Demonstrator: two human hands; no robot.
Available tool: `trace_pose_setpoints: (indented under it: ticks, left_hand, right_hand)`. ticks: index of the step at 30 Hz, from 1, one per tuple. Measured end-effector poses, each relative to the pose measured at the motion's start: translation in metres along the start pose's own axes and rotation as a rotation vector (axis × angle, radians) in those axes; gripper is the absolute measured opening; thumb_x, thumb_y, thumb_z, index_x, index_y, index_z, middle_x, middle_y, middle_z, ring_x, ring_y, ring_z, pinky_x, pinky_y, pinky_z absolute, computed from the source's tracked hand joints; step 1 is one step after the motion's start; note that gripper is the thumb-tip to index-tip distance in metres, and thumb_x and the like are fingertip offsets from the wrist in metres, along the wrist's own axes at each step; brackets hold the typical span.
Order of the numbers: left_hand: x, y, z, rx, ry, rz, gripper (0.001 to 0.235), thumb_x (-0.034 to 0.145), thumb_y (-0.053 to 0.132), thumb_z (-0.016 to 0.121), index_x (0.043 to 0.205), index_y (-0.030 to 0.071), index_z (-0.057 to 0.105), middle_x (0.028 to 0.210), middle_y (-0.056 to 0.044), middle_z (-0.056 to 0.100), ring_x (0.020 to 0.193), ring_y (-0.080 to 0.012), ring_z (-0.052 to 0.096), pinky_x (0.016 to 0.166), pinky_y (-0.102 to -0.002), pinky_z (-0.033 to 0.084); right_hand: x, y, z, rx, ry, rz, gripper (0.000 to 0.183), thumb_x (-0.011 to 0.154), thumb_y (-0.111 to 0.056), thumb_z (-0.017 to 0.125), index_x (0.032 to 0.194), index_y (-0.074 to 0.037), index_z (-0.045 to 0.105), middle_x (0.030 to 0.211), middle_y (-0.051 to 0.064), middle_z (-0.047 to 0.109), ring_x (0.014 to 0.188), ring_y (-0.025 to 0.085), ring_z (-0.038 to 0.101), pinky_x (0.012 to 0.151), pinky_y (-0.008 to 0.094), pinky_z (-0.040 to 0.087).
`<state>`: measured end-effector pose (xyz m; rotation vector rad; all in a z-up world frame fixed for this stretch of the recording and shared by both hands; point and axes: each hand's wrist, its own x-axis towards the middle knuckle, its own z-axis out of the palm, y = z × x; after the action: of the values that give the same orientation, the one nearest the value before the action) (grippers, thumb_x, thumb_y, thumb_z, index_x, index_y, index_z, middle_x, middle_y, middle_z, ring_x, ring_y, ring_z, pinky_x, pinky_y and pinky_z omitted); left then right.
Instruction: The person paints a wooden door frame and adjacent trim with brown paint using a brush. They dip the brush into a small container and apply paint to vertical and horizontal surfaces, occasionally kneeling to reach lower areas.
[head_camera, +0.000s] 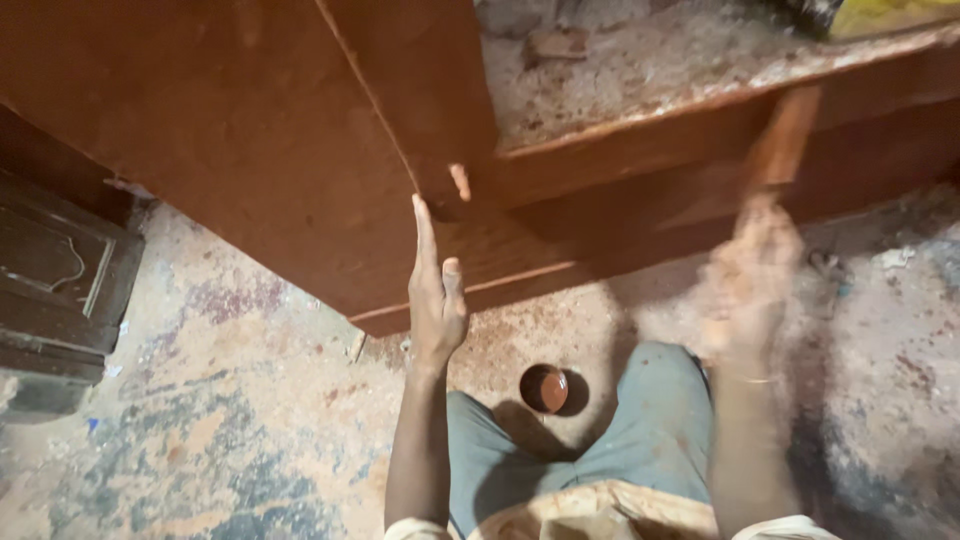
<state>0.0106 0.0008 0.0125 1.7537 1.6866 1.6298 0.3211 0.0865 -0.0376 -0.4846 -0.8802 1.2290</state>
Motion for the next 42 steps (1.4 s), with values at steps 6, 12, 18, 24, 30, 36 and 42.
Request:
trace_pose_setpoints:
  ticks: [6, 12, 18, 24, 30, 36, 42]
  left_hand:
    - [0.001, 0.017, -0.001, 0.043, 0.085, 0.079, 0.079, 0.111, 0.057, 0.026, 0.165, -0.001, 0.016, 0.173, -0.023, 0.019, 0.162, -0.0382, 0.022, 0.132, -0.043, 0.021]
    - [-0.005, 0.022, -0.015, 0.147, 0.134, 0.108, 0.081, 0.11, 0.058, 0.028, 0.165, 0.0, 0.018, 0.174, -0.022, 0.019, 0.163, -0.038, 0.02, 0.134, -0.046, 0.019]
    - [0.007, 0.01, 0.0, 0.637, -0.004, 0.153, 0.081, 0.103, 0.042, 0.055, 0.162, -0.003, 0.022, 0.171, -0.023, 0.02, 0.16, -0.0393, 0.017, 0.13, -0.052, 0.014]
    - [0.01, 0.012, 0.01, 0.705, -0.044, 0.215, 0.085, 0.1, 0.042, 0.059, 0.16, -0.004, 0.022, 0.168, -0.022, 0.022, 0.157, -0.0387, 0.019, 0.128, -0.054, 0.016]
    - [0.015, 0.019, 0.014, 0.738, -0.053, 0.212, 0.086, 0.1, 0.045, 0.06, 0.161, -0.003, 0.022, 0.168, -0.02, 0.025, 0.157, -0.0368, 0.022, 0.127, -0.053, 0.017]
    - [0.015, 0.031, 0.017, 0.738, -0.039, 0.19, 0.087, 0.099, 0.045, 0.061, 0.16, -0.004, 0.022, 0.167, -0.021, 0.025, 0.156, -0.0378, 0.024, 0.126, -0.053, 0.018]
    - [0.019, 0.04, 0.021, 0.656, -0.034, 0.23, 0.084, 0.1, 0.04, 0.06, 0.16, -0.005, 0.022, 0.168, -0.023, 0.024, 0.156, -0.0398, 0.024, 0.127, -0.05, 0.021]
  right_hand:
    - [-0.081, 0.071, 0.096, 0.149, -0.4, 0.501, 0.034, 0.112, -0.012, 0.048, 0.144, -0.017, 0.045, 0.092, 0.0, 0.049, 0.053, 0.002, 0.041, 0.042, 0.015, 0.035]
    - [-0.064, 0.054, 0.099, 0.25, -0.516, 0.818, 0.034, 0.106, -0.013, 0.043, 0.139, -0.017, 0.041, 0.088, 0.002, 0.053, 0.048, 0.004, 0.036, 0.036, 0.016, 0.031]
    - [0.002, -0.018, 0.034, 0.287, -0.289, 0.575, 0.049, 0.103, -0.008, 0.044, 0.152, -0.016, 0.043, 0.092, 0.002, 0.051, 0.05, 0.001, 0.033, 0.037, 0.013, 0.029]
    - [-0.002, -0.05, -0.021, 0.039, 0.057, 0.163, 0.036, 0.114, -0.019, 0.048, 0.15, -0.018, 0.048, 0.09, -0.002, 0.048, 0.055, 0.001, 0.033, 0.043, 0.014, 0.028]
    - [0.001, -0.017, 0.025, -0.108, 0.081, 0.199, 0.021, 0.109, -0.028, 0.046, 0.13, -0.024, 0.047, 0.072, -0.007, 0.047, 0.045, 0.001, 0.036, 0.032, 0.013, 0.029]
    - [-0.065, 0.051, 0.071, 0.014, -0.338, 0.479, 0.029, 0.108, -0.017, 0.045, 0.138, -0.016, 0.041, 0.08, -0.001, 0.048, 0.052, 0.005, 0.039, 0.042, 0.018, 0.036]
    - [-0.057, 0.046, 0.052, 0.277, -0.544, 0.861, 0.04, 0.107, -0.014, 0.042, 0.147, -0.016, 0.036, 0.117, -0.002, 0.058, 0.047, 0.003, 0.035, 0.039, 0.016, 0.031]
